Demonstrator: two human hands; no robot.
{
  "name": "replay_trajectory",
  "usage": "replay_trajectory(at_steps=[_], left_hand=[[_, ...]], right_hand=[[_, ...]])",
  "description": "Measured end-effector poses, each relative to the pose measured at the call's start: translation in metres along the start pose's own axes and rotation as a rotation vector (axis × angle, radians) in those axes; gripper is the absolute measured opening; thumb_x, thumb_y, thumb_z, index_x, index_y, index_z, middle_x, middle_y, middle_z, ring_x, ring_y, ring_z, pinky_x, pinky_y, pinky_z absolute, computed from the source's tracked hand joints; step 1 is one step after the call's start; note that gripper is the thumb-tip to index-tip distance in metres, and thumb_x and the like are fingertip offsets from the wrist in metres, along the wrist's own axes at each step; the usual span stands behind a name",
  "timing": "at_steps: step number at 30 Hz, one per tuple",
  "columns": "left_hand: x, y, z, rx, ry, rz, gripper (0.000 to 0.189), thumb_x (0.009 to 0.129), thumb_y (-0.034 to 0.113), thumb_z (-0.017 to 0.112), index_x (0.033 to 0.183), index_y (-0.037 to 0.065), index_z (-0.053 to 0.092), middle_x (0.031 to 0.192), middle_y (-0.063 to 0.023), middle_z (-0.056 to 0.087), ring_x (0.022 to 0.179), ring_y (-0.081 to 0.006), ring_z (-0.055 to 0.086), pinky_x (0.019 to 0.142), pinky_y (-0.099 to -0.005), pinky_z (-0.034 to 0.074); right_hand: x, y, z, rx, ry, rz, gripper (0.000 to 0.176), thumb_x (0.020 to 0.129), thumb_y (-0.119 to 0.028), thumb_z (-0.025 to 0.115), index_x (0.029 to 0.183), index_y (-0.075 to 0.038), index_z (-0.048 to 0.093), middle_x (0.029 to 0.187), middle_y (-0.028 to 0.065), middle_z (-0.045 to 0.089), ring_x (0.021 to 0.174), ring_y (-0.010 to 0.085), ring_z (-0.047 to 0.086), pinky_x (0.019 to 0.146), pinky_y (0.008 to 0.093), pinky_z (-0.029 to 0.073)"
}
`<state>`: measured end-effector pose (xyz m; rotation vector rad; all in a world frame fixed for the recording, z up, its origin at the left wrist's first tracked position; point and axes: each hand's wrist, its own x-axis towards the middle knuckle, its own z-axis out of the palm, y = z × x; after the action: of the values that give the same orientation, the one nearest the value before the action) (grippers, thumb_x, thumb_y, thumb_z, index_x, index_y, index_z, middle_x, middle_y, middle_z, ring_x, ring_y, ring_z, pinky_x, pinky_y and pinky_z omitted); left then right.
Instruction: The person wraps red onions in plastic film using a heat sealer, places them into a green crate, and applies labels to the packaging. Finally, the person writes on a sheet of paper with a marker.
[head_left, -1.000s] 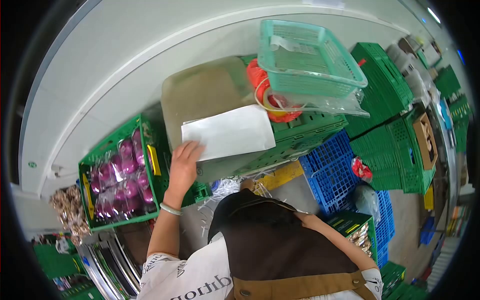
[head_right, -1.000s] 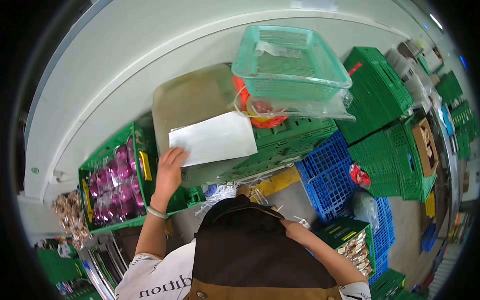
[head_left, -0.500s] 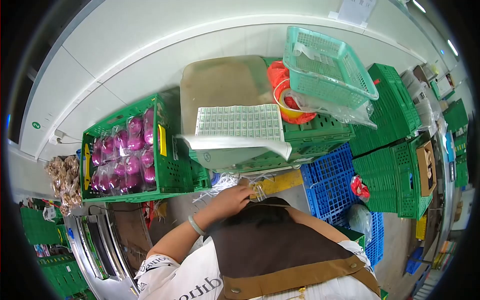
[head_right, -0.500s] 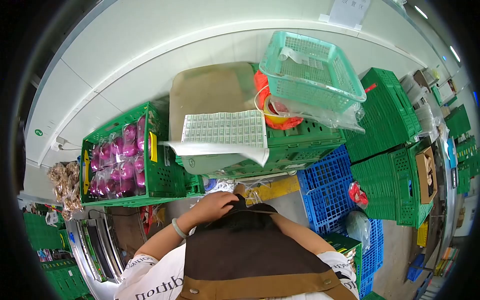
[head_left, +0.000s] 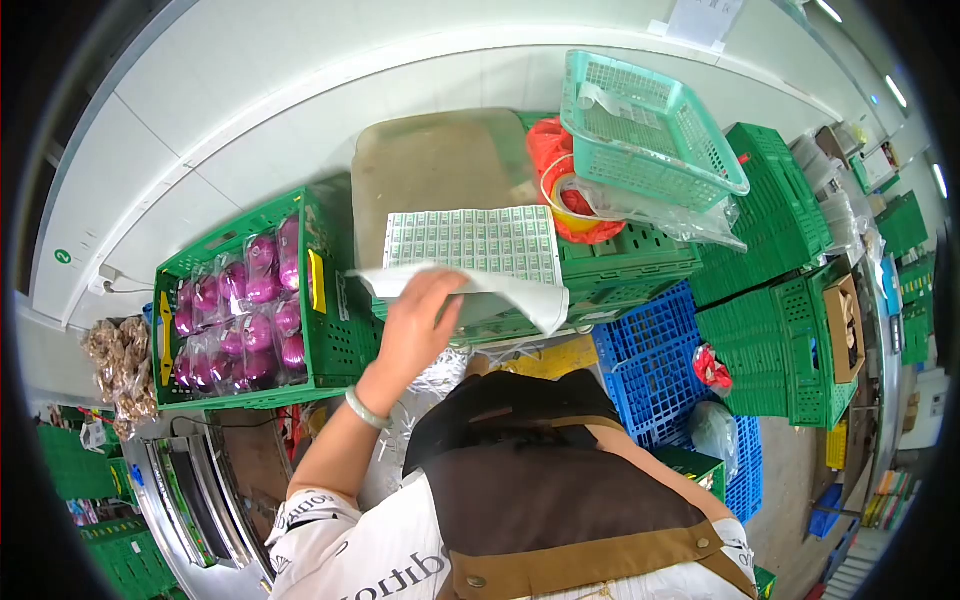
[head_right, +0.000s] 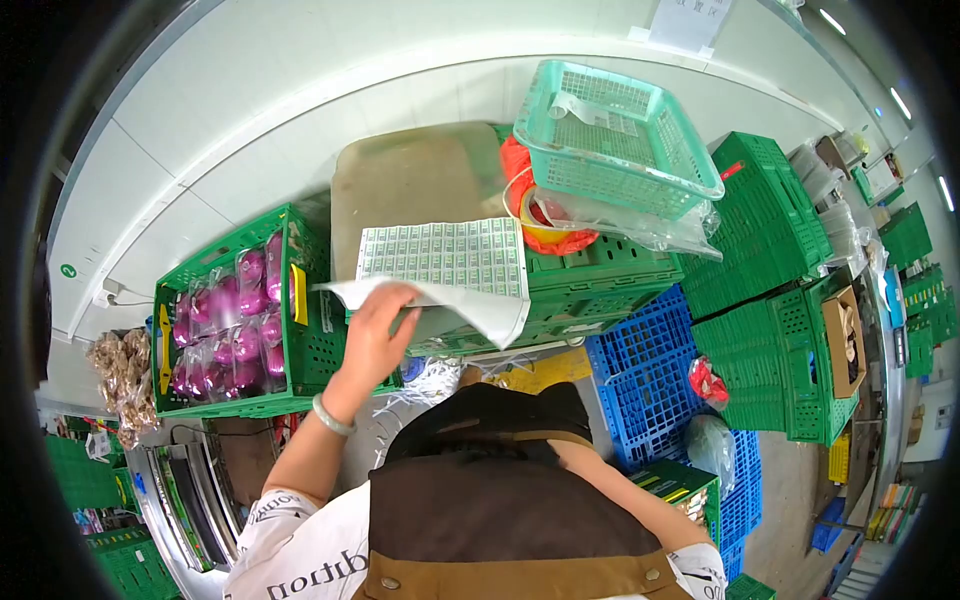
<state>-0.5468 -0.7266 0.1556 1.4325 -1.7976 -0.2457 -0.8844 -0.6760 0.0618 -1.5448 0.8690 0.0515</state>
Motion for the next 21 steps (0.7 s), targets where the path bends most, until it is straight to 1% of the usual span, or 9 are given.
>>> replay_trajectory(at_steps=[2,5,6,9,10,13,16,19,21], left_hand=[[0.024,-0.009,0.000,0.107,0.056,0.140,0.034,0.077,0.006,0.070,0.110,0.004,0.061,0.110,-0.0157,0.061,0.103,-0.0356,0.057,0.088,-0.0409,0.047],[0.040,-0.035,0.008,0.294,-0.064,0.165,0.044,0.076,0.014,0.073,0.116,0.006,0.059,0.125,-0.0145,0.053,0.117,-0.0346,0.049,0.098,-0.0443,0.040],[0.039,-0.050,0.014,0.321,-0.129,0.153,0.049,0.077,0.025,0.073,0.119,0.006,0.059,0.129,-0.0151,0.050,0.118,-0.0360,0.047,0.101,-0.0459,0.036],[0.040,-0.066,0.017,0.367,-0.236,0.127,0.054,0.076,0.032,0.072,0.122,0.006,0.057,0.131,-0.0168,0.050,0.121,-0.0373,0.046,0.102,-0.0466,0.037],[0.041,-0.070,0.016,0.335,-0.265,0.133,0.054,0.076,0.030,0.072,0.122,0.006,0.057,0.132,-0.0172,0.049,0.122,-0.0374,0.045,0.102,-0.0466,0.037],[0.042,-0.069,0.002,0.264,-0.382,0.146,0.053,0.075,0.023,0.070,0.123,0.006,0.056,0.133,-0.0182,0.049,0.125,-0.0380,0.043,0.103,-0.0463,0.037],[0.044,-0.074,-0.008,0.285,-0.476,0.182,0.050,0.072,0.013,0.065,0.121,0.005,0.057,0.130,-0.0188,0.051,0.124,-0.0384,0.045,0.102,-0.0450,0.040],[0.042,-0.078,-0.010,0.314,-0.504,0.220,0.048,0.070,0.006,0.062,0.118,0.005,0.057,0.124,-0.0184,0.055,0.118,-0.0369,0.050,0.099,-0.0427,0.044],[0.044,-0.073,-0.015,0.279,-0.505,0.189,0.046,0.070,0.004,0.061,0.115,0.004,0.058,0.119,-0.0174,0.058,0.113,-0.0357,0.054,0.095,-0.0418,0.046]], right_hand=[[-0.011,-0.011,-0.004,-0.143,0.034,-0.009,0.042,0.078,-0.017,0.063,0.113,0.006,0.059,0.122,0.0241,0.057,0.113,0.0370,0.055,0.095,0.0380,0.045],[-0.024,-0.023,-0.007,-0.330,0.130,-0.061,0.042,0.078,-0.017,0.064,0.113,0.006,0.060,0.122,0.0238,0.057,0.113,0.0369,0.055,0.094,0.0379,0.045],[-0.026,-0.022,-0.007,-0.378,0.177,-0.091,0.042,0.078,-0.017,0.064,0.112,0.006,0.060,0.122,0.0238,0.057,0.113,0.0369,0.055,0.094,0.0379,0.045],[-0.027,-0.026,-0.007,-0.524,0.409,-0.378,0.039,0.074,-0.018,0.068,0.105,0.005,0.063,0.115,0.0224,0.061,0.111,0.0359,0.057,0.091,0.0380,0.047],[-0.028,-0.032,-0.002,-0.629,0.534,-0.401,0.034,0.074,-0.018,0.068,0.100,0.003,0.063,0.104,0.0190,0.065,0.098,0.0343,0.063,0.083,0.0402,0.051],[-0.026,-0.046,0.005,-0.683,0.610,-0.137,0.026,0.073,-0.016,0.067,0.092,0.001,0.065,0.090,0.0138,0.067,0.079,0.0321,0.065,0.069,0.0403,0.051],[-0.024,-0.068,-0.009,-0.665,0.881,-0.384,0.015,0.075,-0.014,0.064,0.080,-0.001,0.066,0.076,0.0107,0.066,0.066,0.0283,0.061,0.058,0.0374,0.048],[-0.022,-0.058,-0.024,-0.274,1.077,-0.355,0.018,0.078,-0.016,0.060,0.072,-0.001,0.066,0.065,0.0100,0.063,0.059,0.0223,0.059,0.053,0.0324,0.046],[-0.030,-0.066,-0.035,0.249,0.899,-0.156,0.028,0.083,-0.019,0.053,0.070,0.002,0.067,0.062,0.0083,0.063,0.052,0.0144,0.056,0.049,0.0268,0.042]])
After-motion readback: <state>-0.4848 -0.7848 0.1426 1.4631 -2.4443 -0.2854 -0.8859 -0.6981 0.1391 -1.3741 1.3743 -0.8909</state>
